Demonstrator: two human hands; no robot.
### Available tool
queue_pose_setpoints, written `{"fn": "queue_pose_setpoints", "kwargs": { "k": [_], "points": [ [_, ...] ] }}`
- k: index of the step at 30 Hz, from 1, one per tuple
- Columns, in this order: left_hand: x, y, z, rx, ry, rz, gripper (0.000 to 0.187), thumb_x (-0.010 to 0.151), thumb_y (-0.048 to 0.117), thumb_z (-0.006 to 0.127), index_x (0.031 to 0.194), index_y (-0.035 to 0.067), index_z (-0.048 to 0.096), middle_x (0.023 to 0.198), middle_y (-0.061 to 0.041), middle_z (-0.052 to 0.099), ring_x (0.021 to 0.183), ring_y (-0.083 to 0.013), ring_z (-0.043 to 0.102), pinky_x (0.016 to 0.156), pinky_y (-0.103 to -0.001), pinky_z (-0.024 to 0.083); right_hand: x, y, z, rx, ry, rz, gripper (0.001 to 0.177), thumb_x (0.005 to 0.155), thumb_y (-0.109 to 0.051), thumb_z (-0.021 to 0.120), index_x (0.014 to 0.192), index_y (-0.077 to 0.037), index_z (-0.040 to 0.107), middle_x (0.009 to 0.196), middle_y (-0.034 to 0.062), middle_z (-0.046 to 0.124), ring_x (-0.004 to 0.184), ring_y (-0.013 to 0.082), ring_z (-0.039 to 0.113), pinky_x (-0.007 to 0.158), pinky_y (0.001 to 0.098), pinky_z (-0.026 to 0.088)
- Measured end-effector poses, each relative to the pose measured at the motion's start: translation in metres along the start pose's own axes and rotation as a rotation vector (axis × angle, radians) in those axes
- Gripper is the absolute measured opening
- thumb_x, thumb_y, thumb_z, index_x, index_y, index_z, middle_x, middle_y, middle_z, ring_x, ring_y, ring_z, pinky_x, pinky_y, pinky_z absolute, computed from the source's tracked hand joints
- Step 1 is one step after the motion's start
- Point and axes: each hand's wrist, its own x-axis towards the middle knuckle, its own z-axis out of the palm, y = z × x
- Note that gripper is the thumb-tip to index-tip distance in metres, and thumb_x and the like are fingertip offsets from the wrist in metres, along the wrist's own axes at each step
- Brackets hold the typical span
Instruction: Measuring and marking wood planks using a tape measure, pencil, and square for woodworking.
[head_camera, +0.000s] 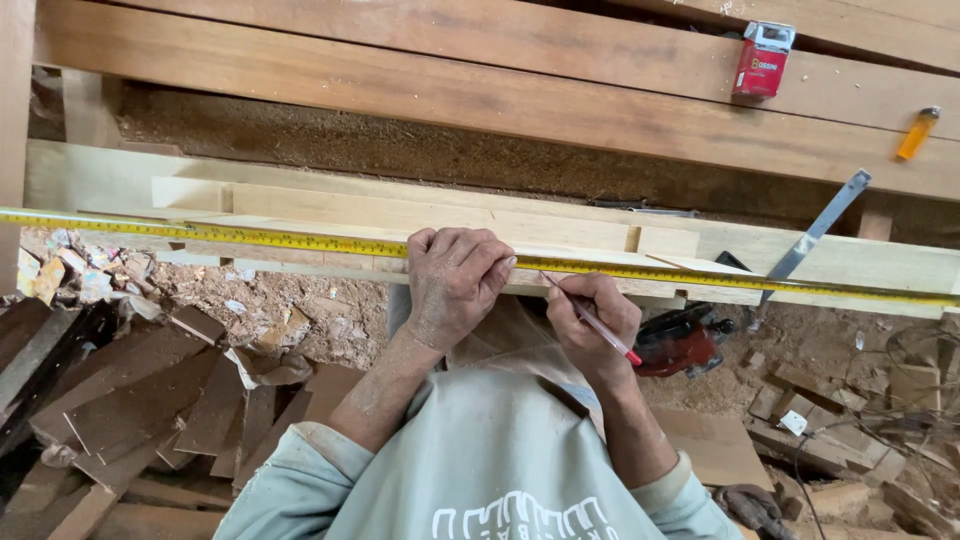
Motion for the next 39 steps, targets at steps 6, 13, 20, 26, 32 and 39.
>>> {"fn": "queue_pose_setpoints", "kwargs": {
  "k": [6, 13, 20, 26, 32, 39],
  "points": [
    [-0.008, -0.007, 0.013, 0.032, -0.029, -0.069, 0.010, 0.100, 0.032, 0.067, 0.095, 0.024, 0.069, 0.088, 0.005, 0.066, 0.087, -0.0189, 0.067, 0.086, -0.041, 0.045, 0.002, -0.003, -0.001, -0.008, -0.010, 0.018, 0.008, 0.079, 0.004, 0.078, 0.085, 0.001, 0.073, 0.070, 0.0140, 0.070, 0.051, 0.0152, 0.061, 0.046, 0.0263, 0.047],
    [-0.009, -0.007, 0.016, 0.038, -0.042, -0.104, 0.010, 0.101, 0.034, 0.066, 0.097, 0.025, 0.069, 0.087, 0.007, 0.066, 0.086, -0.0177, 0.067, 0.088, -0.042, 0.044, 0.003, -0.005, -0.002, 0.022, -0.020, 0.036, 0.007, 0.080, 0.004, 0.078, 0.085, 0.002, 0.073, 0.070, 0.0148, 0.071, 0.051, 0.0150, 0.059, 0.045, 0.0277, 0.046],
    [-0.008, -0.006, 0.014, 0.029, -0.061, -0.120, 0.013, 0.101, 0.037, 0.067, 0.098, 0.025, 0.070, 0.086, 0.005, 0.065, 0.086, -0.0180, 0.067, 0.089, -0.042, 0.044, 0.002, -0.002, -0.003, 0.014, -0.032, 0.043, 0.009, 0.078, 0.004, 0.078, 0.085, 0.000, 0.073, 0.071, 0.0148, 0.071, 0.052, 0.0176, 0.062, 0.047, 0.0282, 0.047],
    [-0.007, -0.005, 0.013, 0.040, -0.068, -0.114, 0.012, 0.101, 0.037, 0.067, 0.099, 0.025, 0.070, 0.086, 0.006, 0.065, 0.086, -0.0172, 0.067, 0.089, -0.041, 0.045, 0.004, -0.006, -0.002, 0.014, -0.030, 0.045, 0.008, 0.079, 0.004, 0.078, 0.085, 0.001, 0.073, 0.070, 0.0161, 0.070, 0.052, 0.0199, 0.063, 0.048, 0.0301, 0.048],
    [-0.006, -0.004, 0.012, 0.044, -0.068, -0.116, 0.011, 0.100, 0.036, 0.068, 0.098, 0.025, 0.070, 0.085, 0.006, 0.065, 0.086, -0.0174, 0.067, 0.089, -0.041, 0.044, 0.005, -0.004, -0.005, 0.010, -0.038, 0.026, 0.007, 0.080, 0.001, 0.078, 0.084, 0.000, 0.072, 0.067, 0.0162, 0.068, 0.051, 0.0216, 0.062, 0.049, 0.0317, 0.048],
    [0.007, 0.003, 0.004, 0.003, -0.112, -0.163, 0.013, 0.101, 0.034, 0.068, 0.095, 0.023, 0.069, 0.083, 0.004, 0.066, 0.084, -0.0187, 0.068, 0.090, -0.040, 0.044, 0.019, -0.024, -0.036, 0.264, 0.164, 0.079, 0.019, 0.095, -0.007, 0.055, 0.078, -0.002, 0.063, 0.073, 0.0174, 0.067, 0.068, 0.0220, 0.063, 0.065, 0.0316, 0.051]
  ]
}}
